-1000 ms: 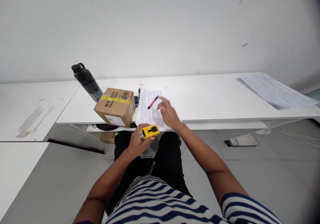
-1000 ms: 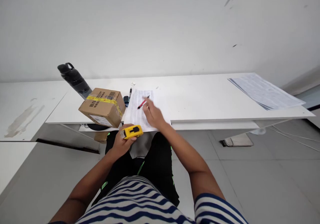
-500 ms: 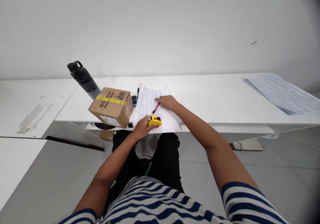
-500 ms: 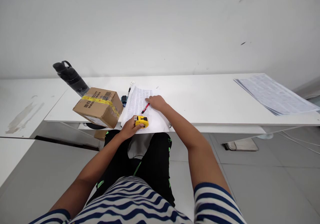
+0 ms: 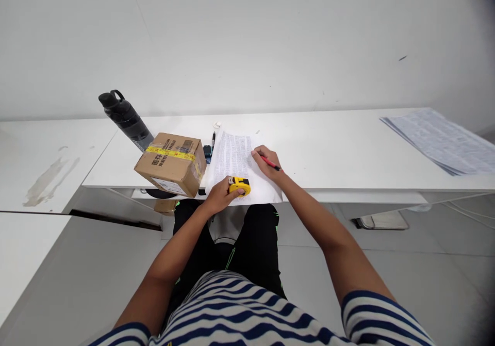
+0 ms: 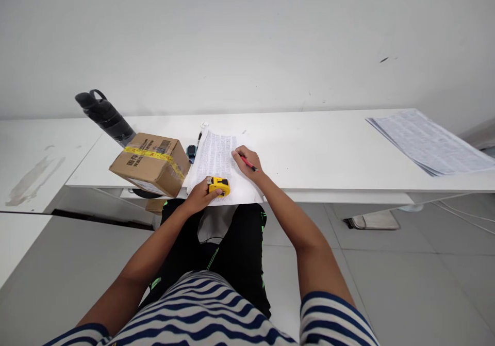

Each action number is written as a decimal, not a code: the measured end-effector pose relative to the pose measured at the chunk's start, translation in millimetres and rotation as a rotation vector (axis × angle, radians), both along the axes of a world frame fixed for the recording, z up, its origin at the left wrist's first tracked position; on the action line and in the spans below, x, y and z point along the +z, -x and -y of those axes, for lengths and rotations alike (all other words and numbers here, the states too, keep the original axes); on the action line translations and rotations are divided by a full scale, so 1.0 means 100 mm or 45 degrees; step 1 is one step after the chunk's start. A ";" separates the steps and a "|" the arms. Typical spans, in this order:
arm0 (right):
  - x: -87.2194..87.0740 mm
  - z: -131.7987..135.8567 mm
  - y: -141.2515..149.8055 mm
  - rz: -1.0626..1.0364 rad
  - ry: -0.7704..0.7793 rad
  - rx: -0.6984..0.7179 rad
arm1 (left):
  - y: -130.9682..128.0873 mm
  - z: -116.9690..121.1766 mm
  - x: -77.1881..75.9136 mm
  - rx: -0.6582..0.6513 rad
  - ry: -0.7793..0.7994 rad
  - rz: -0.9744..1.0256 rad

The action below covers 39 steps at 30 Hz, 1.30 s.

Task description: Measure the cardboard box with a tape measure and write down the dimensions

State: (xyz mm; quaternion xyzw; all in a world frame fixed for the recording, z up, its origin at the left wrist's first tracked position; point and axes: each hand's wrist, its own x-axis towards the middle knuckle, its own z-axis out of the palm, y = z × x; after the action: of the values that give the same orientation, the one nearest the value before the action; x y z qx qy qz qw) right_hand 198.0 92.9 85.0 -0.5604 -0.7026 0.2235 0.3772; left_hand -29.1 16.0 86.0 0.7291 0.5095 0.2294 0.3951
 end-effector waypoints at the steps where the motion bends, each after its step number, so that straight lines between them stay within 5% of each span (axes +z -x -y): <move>1: -0.02 0.05 0.03 -0.169 0.063 0.037 | 0.00 0.00 0.00 -0.001 0.003 -0.008; 5: -0.09 0.13 0.09 -0.455 0.206 0.011 | -0.01 -0.01 -0.01 -0.018 -0.012 -0.007; 8: -0.09 0.13 0.09 -0.403 0.215 -0.103 | -0.01 -0.02 -0.02 -0.028 -0.018 0.025; 39: -0.14 0.12 0.12 -0.370 0.250 -0.105 | -0.01 -0.03 -0.08 -0.039 -0.051 0.019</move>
State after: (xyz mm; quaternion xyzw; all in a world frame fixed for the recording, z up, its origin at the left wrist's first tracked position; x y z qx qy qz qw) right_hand 185.8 80.9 71.3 -0.5847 -0.5918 0.3542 0.4271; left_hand -28.2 19.5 78.4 0.7429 0.4907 0.2390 0.3876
